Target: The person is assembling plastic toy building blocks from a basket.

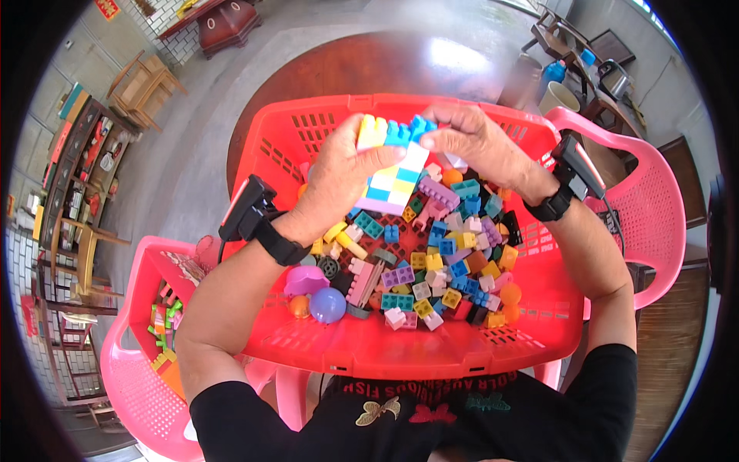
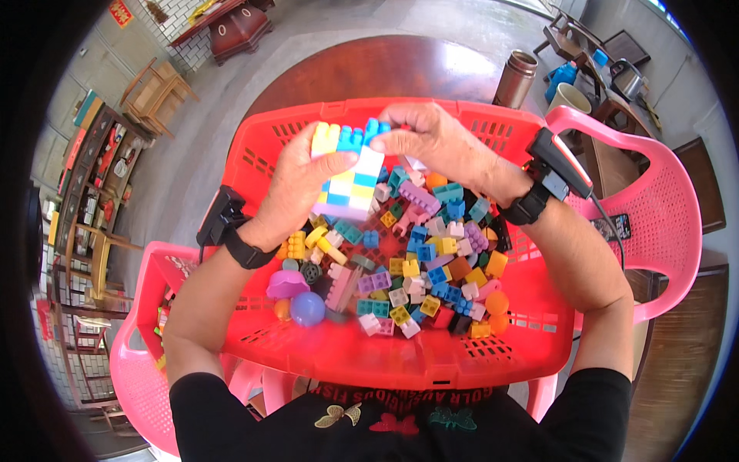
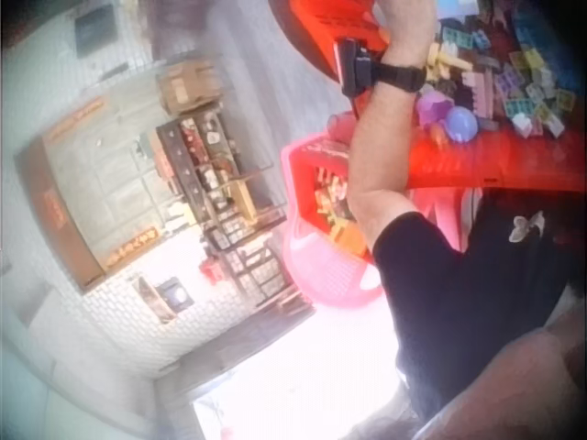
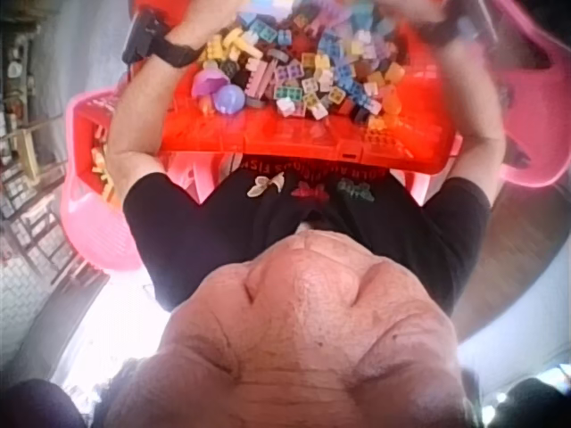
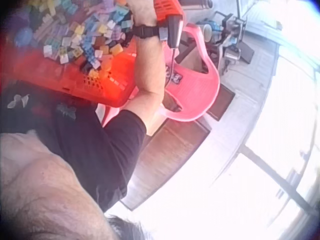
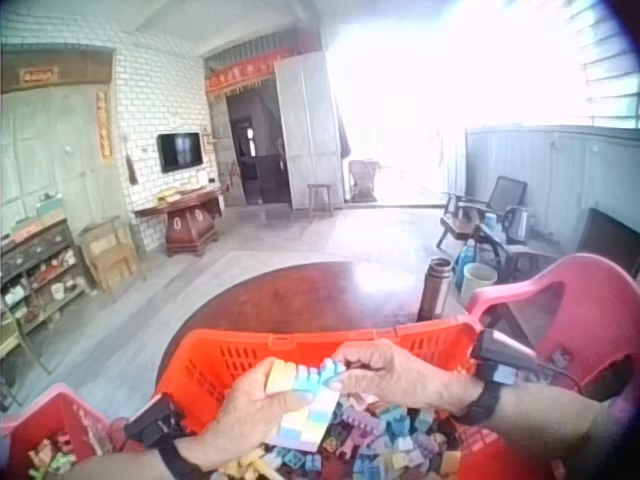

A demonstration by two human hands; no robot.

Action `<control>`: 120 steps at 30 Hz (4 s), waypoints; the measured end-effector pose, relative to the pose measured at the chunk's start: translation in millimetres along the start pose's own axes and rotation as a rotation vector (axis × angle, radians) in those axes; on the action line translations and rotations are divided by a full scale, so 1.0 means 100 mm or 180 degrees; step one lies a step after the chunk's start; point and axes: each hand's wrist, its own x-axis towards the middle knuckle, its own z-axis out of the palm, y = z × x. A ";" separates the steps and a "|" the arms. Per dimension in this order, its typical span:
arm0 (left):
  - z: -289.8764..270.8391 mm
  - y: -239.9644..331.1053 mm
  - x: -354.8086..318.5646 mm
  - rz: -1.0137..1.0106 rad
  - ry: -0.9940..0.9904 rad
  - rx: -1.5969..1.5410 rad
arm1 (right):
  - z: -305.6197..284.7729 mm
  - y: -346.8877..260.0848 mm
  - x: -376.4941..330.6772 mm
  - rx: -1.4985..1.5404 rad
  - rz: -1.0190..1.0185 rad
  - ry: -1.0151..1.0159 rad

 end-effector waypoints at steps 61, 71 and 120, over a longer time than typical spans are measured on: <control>-0.21 -0.24 0.19 -0.0083 -0.0176 -0.0043 | 0.49 0.60 -0.21 -0.2150 -0.0201 -0.3131; -0.20 -0.18 0.20 -0.0616 0.0042 -0.1035 | 0.48 0.50 -0.27 -0.2363 -0.0194 -0.3000; -0.09 -0.23 0.05 -0.0132 -0.0264 0.2339 | 0.15 0.15 -0.02 -0.1677 -0.0476 -0.0167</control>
